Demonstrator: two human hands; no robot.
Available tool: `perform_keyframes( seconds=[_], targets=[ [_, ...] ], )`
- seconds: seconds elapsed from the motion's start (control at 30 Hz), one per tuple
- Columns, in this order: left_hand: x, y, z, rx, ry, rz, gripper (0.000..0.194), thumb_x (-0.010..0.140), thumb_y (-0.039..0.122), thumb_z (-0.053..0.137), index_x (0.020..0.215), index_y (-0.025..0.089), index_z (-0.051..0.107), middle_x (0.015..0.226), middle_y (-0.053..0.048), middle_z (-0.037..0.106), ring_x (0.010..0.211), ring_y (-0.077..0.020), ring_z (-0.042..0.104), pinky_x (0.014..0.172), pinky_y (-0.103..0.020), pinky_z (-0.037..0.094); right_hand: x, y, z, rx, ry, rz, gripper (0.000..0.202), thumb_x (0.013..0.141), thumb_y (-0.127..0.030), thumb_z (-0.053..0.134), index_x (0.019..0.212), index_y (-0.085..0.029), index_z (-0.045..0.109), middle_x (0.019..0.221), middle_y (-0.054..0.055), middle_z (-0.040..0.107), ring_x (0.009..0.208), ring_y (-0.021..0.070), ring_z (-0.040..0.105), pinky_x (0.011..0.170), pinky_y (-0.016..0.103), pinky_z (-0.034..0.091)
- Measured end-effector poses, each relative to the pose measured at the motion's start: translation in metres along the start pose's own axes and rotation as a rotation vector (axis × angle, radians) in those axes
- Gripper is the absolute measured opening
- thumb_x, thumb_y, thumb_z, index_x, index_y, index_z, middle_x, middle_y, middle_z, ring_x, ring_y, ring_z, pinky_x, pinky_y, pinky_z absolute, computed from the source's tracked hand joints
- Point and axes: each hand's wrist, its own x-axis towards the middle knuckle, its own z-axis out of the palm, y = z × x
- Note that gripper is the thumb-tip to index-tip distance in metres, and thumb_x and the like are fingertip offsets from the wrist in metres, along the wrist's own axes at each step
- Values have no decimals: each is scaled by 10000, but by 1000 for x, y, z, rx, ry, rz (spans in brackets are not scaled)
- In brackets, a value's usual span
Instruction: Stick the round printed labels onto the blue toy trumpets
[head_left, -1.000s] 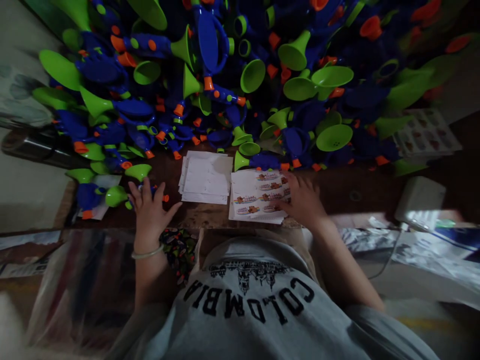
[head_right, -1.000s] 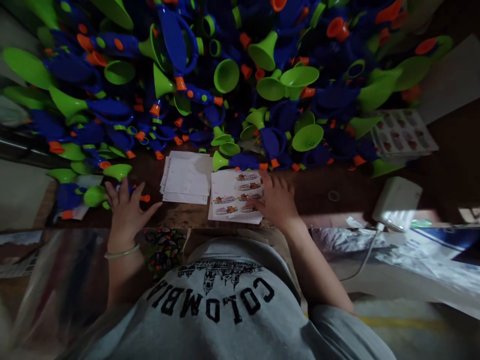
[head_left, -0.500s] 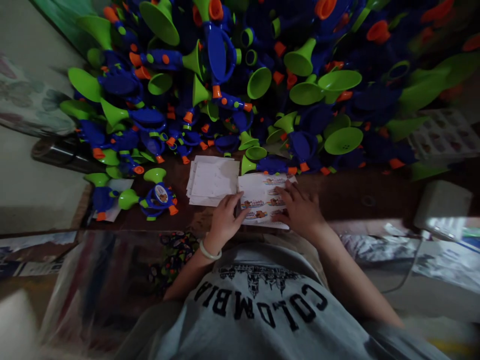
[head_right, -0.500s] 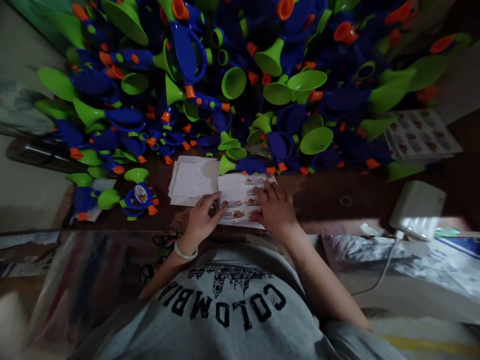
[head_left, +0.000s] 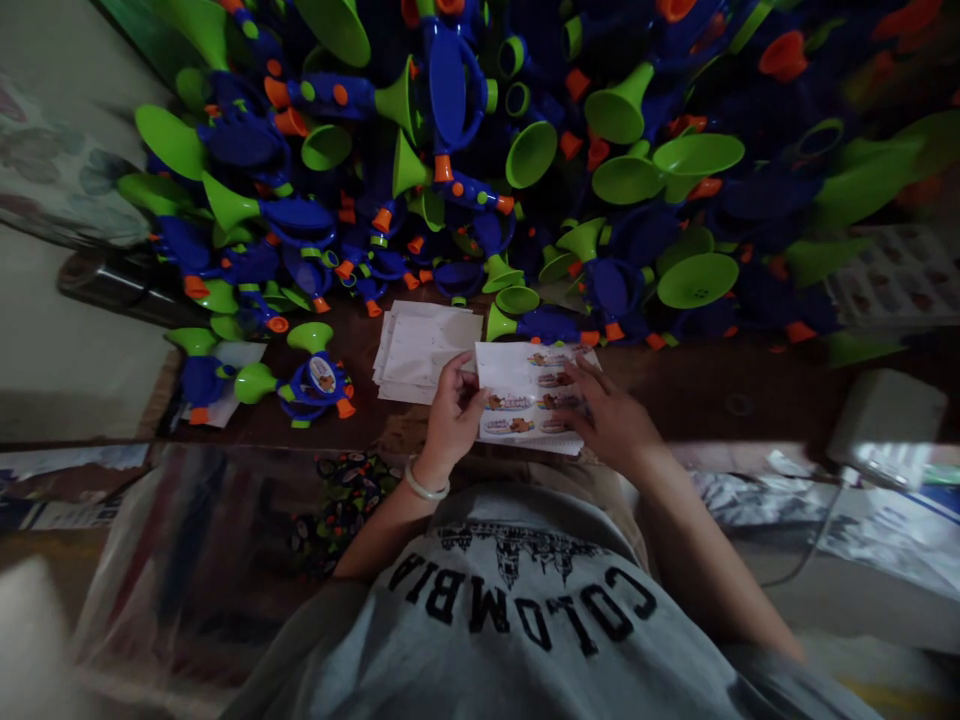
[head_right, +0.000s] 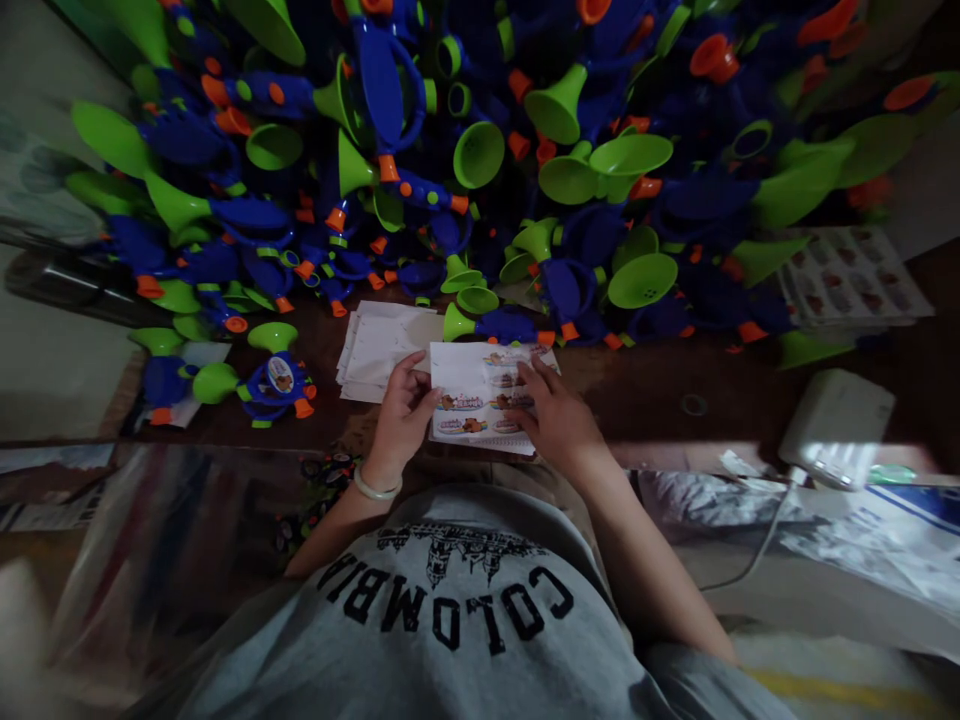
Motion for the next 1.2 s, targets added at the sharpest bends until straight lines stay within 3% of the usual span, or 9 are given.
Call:
perform_keyframes(
  seconds=[0.13,0.23,0.37,0.47,0.6,0.8,1.07,1.13,1.2],
  targets=[
    [-1,0,3,-197,87,-78,678,801,538,881,1356,239,634,1057,-36,748,986,-170,689,956,-306,561,-3,-2,5,319,161,6,655,986,-461,648,1567,-214,475,1669,220,488,1553,362,523,1183,590,566],
    [-3,7,4,-347,144,-154,639,701,584,944,1185,228,725,1150,-57,802,1073,-202,737,1030,-347,579,-1,-9,13,600,202,44,671,946,-437,691,1541,-247,446,1593,207,528,1278,312,711,984,510,676],
    [-11,27,2,-547,-75,-345,674,581,573,1018,1103,219,780,1011,-68,851,996,-275,805,1002,-454,634,6,-18,12,789,281,64,588,969,-420,648,1498,-284,429,1348,132,661,911,211,744,766,410,687],
    [-15,40,5,-586,-213,-462,646,529,533,1051,1030,202,813,997,-87,865,965,-309,822,976,-500,656,10,-30,-3,592,426,9,484,970,-432,658,1415,-276,547,1429,153,609,1115,272,729,880,468,680],
    [-19,45,20,-533,-17,-320,487,668,502,1001,1035,229,835,1068,-51,869,1069,-259,806,1083,-446,623,6,-57,-22,150,572,-23,306,1025,-418,586,1278,-298,710,1411,138,678,1417,368,596,1188,621,520],
    [-29,40,30,-455,-8,-153,391,807,479,920,1123,263,839,1168,-26,854,1132,-224,787,1152,-391,587,1,-83,-22,154,537,-147,217,1012,-444,657,1125,-315,789,1071,63,829,1239,323,698,1092,547,576],
    [-27,61,39,-597,105,-286,526,695,659,932,971,230,807,1011,-35,856,1083,-302,808,991,-460,673,-1,-81,-16,90,698,-159,140,991,-362,697,915,-383,812,945,7,836,1031,271,749,957,508,632],
    [-22,66,36,-594,137,-332,533,703,675,916,956,223,790,974,-34,851,1109,-314,804,983,-452,675,-14,-75,-13,68,636,-331,150,981,-353,705,940,-450,813,923,-29,825,1017,253,736,966,499,619],
    [-16,68,30,-560,169,-339,560,741,701,875,1022,224,783,1056,-45,854,1172,-318,785,1017,-441,666,-28,-69,-12,74,443,-467,148,985,-456,683,956,-550,793,878,-64,793,992,239,719,1013,515,594]
  ],
)
